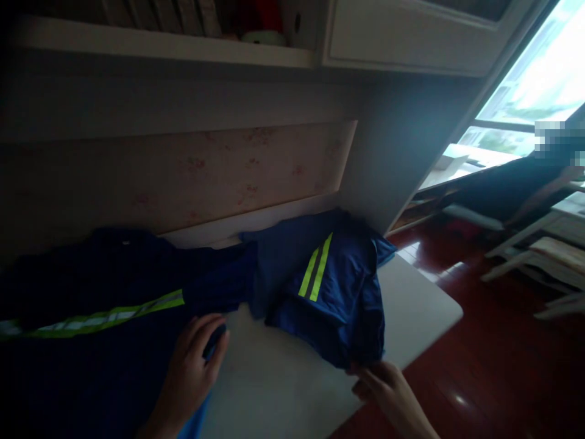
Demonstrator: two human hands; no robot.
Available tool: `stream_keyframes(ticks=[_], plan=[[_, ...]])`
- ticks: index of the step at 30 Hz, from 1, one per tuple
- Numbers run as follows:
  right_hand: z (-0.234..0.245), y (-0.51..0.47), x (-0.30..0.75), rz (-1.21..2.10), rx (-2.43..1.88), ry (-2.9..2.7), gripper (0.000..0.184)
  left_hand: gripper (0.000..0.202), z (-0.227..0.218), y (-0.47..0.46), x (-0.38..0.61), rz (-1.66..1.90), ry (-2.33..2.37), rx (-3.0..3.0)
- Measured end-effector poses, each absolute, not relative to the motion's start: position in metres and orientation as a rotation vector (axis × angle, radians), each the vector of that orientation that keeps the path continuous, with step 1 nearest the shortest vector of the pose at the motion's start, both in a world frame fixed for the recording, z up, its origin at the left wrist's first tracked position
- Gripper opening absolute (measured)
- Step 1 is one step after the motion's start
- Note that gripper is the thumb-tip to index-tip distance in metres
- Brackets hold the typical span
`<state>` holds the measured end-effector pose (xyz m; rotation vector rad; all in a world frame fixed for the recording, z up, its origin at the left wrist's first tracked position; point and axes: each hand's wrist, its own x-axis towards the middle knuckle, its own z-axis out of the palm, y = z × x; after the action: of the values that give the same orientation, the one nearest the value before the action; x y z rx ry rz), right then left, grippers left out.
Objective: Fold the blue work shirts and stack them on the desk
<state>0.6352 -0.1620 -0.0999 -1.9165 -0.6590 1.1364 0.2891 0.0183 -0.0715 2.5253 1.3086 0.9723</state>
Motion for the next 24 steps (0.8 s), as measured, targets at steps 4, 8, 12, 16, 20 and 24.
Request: stream_keyframes(ticks=[4,8,12,16,20,24], plan=[[-0.099,-0.193,0.617,1.103,-1.915,-0.808,0.036,0.031,-0.042,0.007,0.377,0.752,0.844,2.516],[-0.085,-0.189,0.608,1.25,-1.79,-0.901,0.035,0.055,-0.052,0.004,0.453,0.5,0.429,2.662],[-0.068,-0.182,0.644,1.395,-1.738,-1.009,0.037,0.031,-0.084,0.015,0.485,0.495,0.453,2.471],[-0.074,-0.145,0.706,0.844,-1.902,-0.694,0.053,0.021,-0.095,0.043,0.487,0.681,0.655,2.171],[-0.099,-0.078,0.736,0.454,-2.062,-0.558,0.074,0.03,-0.084,0.101,0.479,0.989,1.043,1.723],[-0.104,-0.049,0.729,0.529,-1.961,-0.634,0.082,0.034,-0.074,0.163,0.45,1.161,1.289,1.234]])
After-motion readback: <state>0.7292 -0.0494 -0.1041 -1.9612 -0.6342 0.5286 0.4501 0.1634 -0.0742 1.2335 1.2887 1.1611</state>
